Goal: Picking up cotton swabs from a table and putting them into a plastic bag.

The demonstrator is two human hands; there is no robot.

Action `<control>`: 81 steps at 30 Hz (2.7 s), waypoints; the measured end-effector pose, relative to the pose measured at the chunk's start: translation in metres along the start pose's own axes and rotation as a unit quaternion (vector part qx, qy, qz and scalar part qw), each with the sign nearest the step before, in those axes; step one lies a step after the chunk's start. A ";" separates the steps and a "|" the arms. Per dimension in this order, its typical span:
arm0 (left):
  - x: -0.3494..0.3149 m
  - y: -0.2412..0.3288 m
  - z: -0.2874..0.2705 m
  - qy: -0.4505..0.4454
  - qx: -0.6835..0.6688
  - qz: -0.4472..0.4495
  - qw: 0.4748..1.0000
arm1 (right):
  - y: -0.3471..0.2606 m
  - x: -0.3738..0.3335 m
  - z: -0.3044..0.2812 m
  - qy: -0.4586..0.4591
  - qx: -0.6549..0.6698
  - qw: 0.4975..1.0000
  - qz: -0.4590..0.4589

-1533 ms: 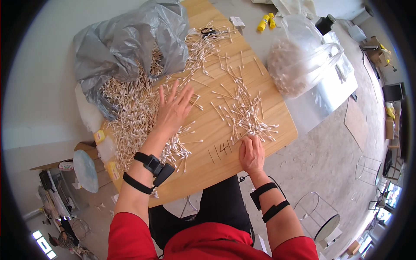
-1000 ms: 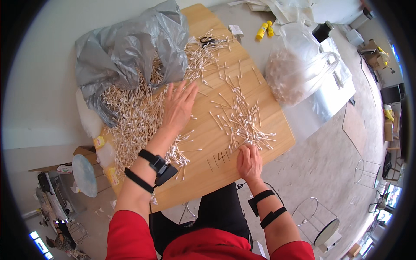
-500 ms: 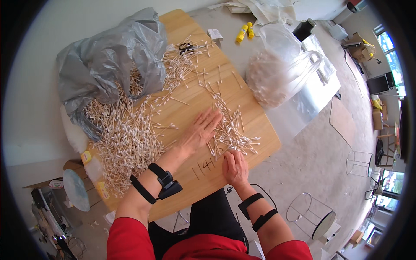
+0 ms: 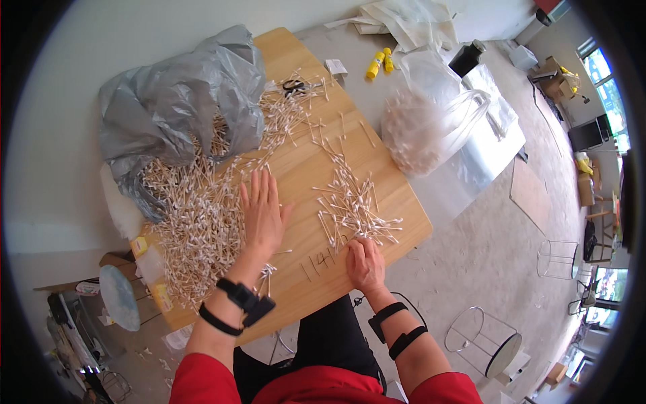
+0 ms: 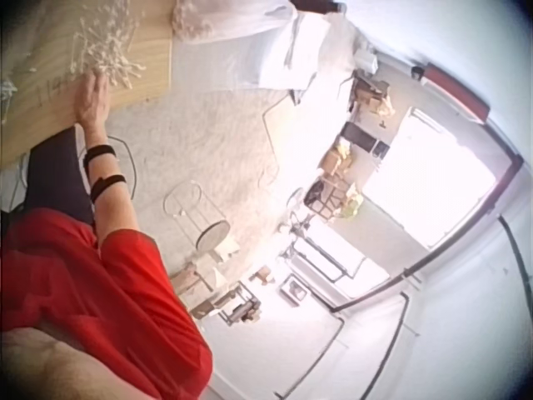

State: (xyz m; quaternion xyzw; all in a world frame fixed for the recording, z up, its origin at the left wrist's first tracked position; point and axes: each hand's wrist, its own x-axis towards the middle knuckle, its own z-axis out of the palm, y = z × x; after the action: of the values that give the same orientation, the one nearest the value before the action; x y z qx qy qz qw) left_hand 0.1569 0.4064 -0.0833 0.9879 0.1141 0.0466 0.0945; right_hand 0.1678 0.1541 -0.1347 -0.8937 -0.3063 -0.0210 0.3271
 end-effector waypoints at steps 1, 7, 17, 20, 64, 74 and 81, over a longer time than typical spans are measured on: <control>-0.017 0.006 -0.008 0.012 -0.011 0.009 1.000 | 0.002 0.000 0.000 0.003 -0.001 1.000 -0.004; -0.140 0.046 0.001 -0.093 -0.264 0.101 0.955 | -0.004 0.001 -0.004 0.045 -0.024 0.998 -0.033; -0.180 0.024 0.020 -0.031 -0.159 0.145 0.976 | -0.078 0.225 0.013 0.035 0.029 0.985 -0.166; -0.184 0.024 0.020 -0.040 -0.176 0.118 0.976 | -0.058 0.300 0.068 0.043 0.016 0.994 -0.104; -0.180 0.024 0.023 -0.031 -0.155 0.110 0.981 | 0.003 0.323 0.048 0.015 0.360 0.897 0.254; -0.186 0.021 0.017 -0.058 -0.129 0.083 0.986 | 0.042 0.396 0.029 0.130 0.092 0.964 0.215; -0.173 0.032 0.021 -0.078 -0.129 0.117 0.982 | 0.053 0.380 0.097 0.158 0.015 0.987 0.027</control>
State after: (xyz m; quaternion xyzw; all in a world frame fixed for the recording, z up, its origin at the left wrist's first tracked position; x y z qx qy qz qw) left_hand -0.0010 0.3312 -0.1098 0.9745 -0.0165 -0.0053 0.2238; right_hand 0.4902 0.3834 -0.1503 -0.8822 -0.2268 -0.1479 0.3854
